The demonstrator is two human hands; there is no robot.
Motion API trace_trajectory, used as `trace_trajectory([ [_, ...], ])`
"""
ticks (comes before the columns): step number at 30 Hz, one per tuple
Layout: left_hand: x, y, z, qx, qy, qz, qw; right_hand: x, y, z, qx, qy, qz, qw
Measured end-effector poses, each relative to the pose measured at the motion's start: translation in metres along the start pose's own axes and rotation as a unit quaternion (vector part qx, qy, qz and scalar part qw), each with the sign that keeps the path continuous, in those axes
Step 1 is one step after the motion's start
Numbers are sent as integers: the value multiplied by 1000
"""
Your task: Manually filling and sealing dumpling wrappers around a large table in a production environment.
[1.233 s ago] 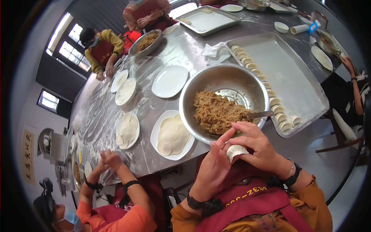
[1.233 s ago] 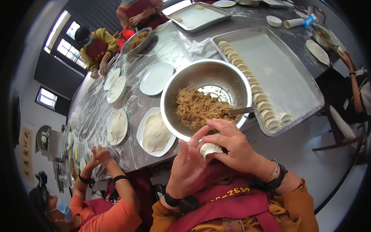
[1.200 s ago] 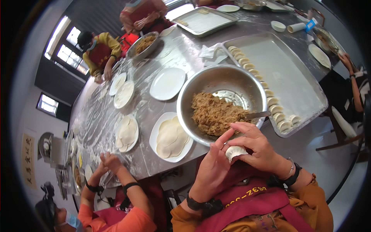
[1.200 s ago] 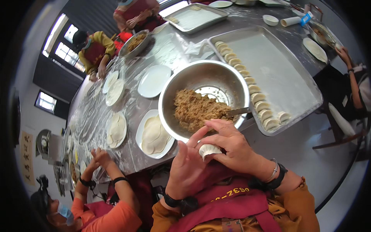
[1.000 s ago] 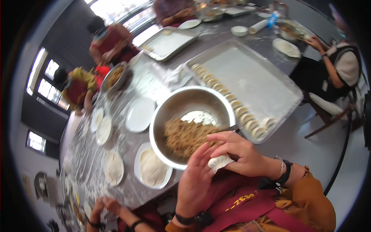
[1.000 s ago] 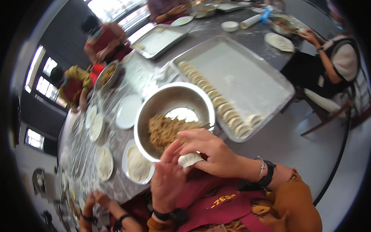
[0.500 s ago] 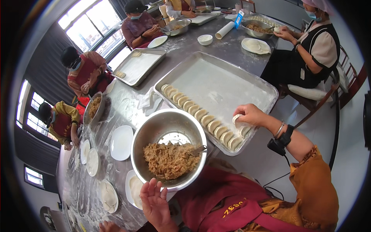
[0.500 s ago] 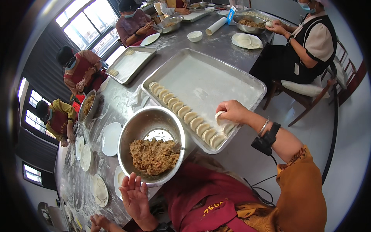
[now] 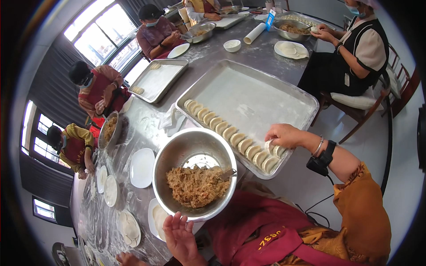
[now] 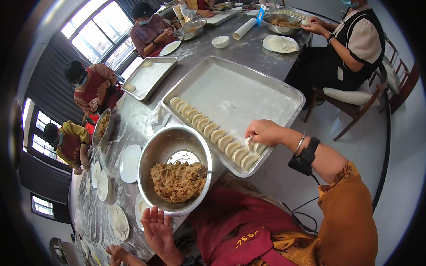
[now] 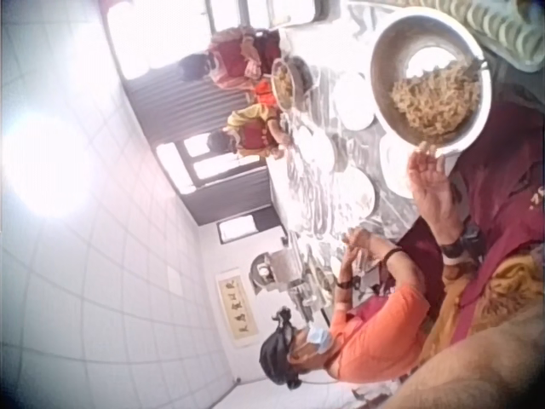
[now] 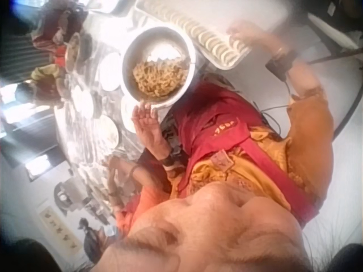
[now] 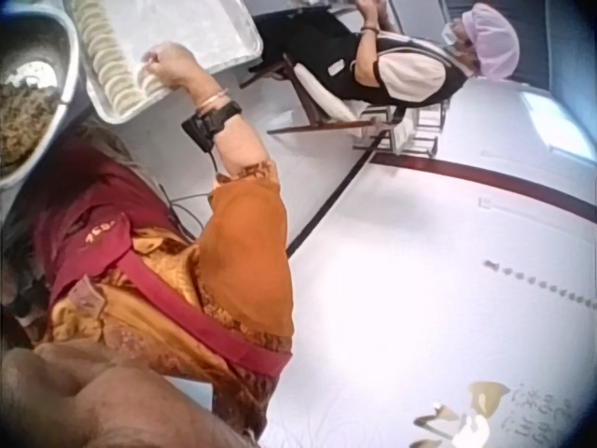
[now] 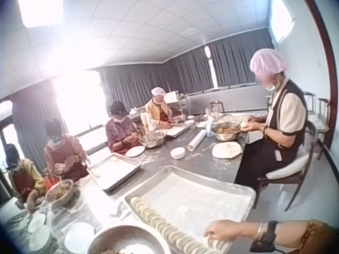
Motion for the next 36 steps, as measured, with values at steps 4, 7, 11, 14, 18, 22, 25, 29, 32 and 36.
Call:
trace_trajectory([
  [4, -1, 1, 8, 1, 1, -2, 1000, -2, -1, -3, 15, -6, -12, 1000],
  [7, -2, 4, 11, -8, 0, -7, 1000, 5, 0, 4, -22, -47, 7, 999],
  [11, -3, 3, 12, -6, 5, -14, 1000, 6, -1, 2, -17, -24, 9, 1000],
  [14, -2, 3, 17, -13, -7, -12, 1000, 7, 1, 1, -17, 8, 17, 1000],
  [18, -7, 6, 25, -33, -10, -14, 999, 4, 2, 1, -20, 18, 33, 999],
  [22, -22, 12, 48, -79, -42, -41, 995, 7, -1, 1, -12, 36, 29, 999],
  [25, -46, 24, 76, -124, -47, -78, 988, 16, -13, -13, 7, 29, 42, 999],
  [29, -53, 26, 100, -228, -81, -80, 967, 4, 1, -6, -34, 43, 55, 997],
  [32, -40, 6, 101, -161, -58, -71, 983, -1, 22, 13, -51, 16, -16, 998],
  [36, -53, 27, 133, -254, -27, -89, 963, 22, 7, 10, -63, 68, 85, 992],
])
Point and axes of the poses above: each hand's wrist, its own y-axis away from the middle knuckle, its own z-axis out of the back of the hand, x = y × z, the point moved 10 cm from there along -y, towards the middle knuckle, and after that the axes turned 4 degrees about z, right-handed, at the moved point
